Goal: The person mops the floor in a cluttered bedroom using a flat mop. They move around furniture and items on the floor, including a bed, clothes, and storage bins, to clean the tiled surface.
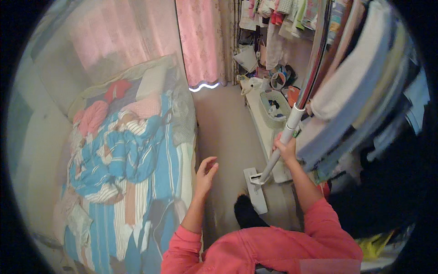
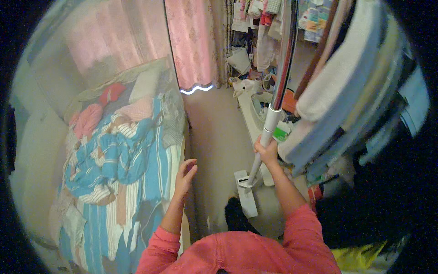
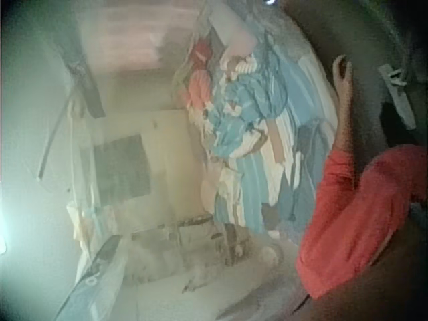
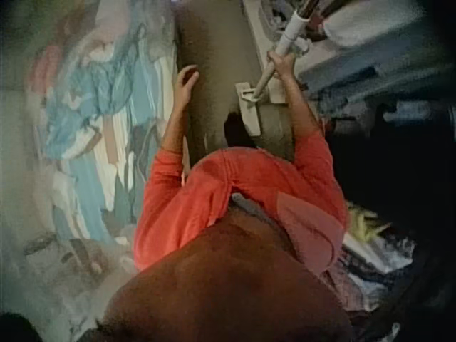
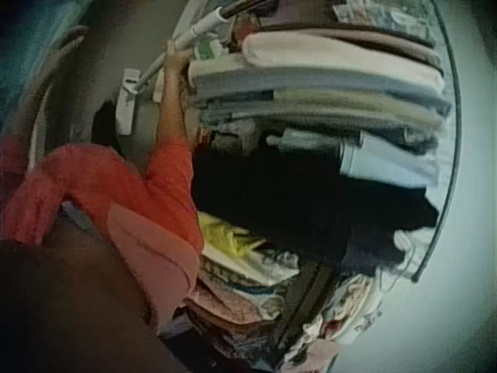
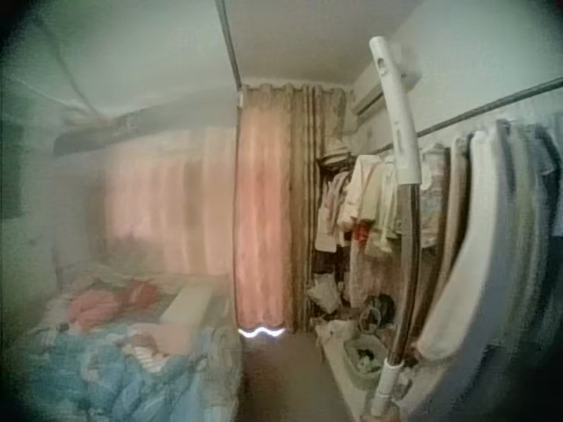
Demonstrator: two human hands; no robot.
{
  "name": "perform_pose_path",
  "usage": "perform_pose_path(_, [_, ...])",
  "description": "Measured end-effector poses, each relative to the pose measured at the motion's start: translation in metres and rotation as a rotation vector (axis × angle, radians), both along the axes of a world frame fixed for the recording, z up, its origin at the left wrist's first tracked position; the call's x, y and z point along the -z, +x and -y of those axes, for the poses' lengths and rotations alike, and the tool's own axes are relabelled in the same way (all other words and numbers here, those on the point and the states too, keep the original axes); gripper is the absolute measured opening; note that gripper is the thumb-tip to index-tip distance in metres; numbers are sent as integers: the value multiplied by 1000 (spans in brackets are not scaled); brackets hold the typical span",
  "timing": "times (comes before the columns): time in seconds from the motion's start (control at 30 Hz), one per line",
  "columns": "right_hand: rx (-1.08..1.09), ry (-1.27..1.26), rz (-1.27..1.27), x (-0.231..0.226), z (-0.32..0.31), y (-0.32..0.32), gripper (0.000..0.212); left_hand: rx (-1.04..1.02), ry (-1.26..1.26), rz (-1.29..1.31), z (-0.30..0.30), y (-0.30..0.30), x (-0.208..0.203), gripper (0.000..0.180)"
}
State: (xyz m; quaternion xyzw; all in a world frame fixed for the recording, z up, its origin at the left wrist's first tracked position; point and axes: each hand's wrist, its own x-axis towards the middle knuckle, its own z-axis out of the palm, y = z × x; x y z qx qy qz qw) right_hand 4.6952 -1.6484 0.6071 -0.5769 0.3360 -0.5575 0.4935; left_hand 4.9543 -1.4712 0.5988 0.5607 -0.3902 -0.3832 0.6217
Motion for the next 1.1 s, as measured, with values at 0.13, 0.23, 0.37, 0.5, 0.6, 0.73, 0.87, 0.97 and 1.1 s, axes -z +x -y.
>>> perform_pose_path(0.13, [75,6,-70,21,136,62,13,11,15,42,141,52,22,29])
perform_pose_path(0.23, [-1,16,-29,8,238,120,14,23,68,-76,232,95,23,30])
perform_pose_path(0.37, [-61,13,-35,-4,372,198,14,-59,-14,25,341,180,10,30])
perform_pose_path(0.5, [-93,-43,-128,-3,506,269,15,-166,90,-88,448,257,16,30])
perform_pose_path(0.6, [-116,-27,-154,-11,615,323,17,-183,63,-95,548,306,36,30])
perform_pose_path(0.73, [-108,12,-232,1,734,389,14,-114,112,-182,691,368,33,33])
perform_pose_path(0.87, [-197,13,-244,-27,831,446,15,-79,32,-133,836,426,17,38])
perform_pose_path(0.97, [-235,-16,-222,-33,923,492,15,-185,-90,-41,953,459,12,45])
perform_pose_path(1.1, [-300,24,-254,18,1040,560,17,-399,-151,-94,1087,510,16,55])
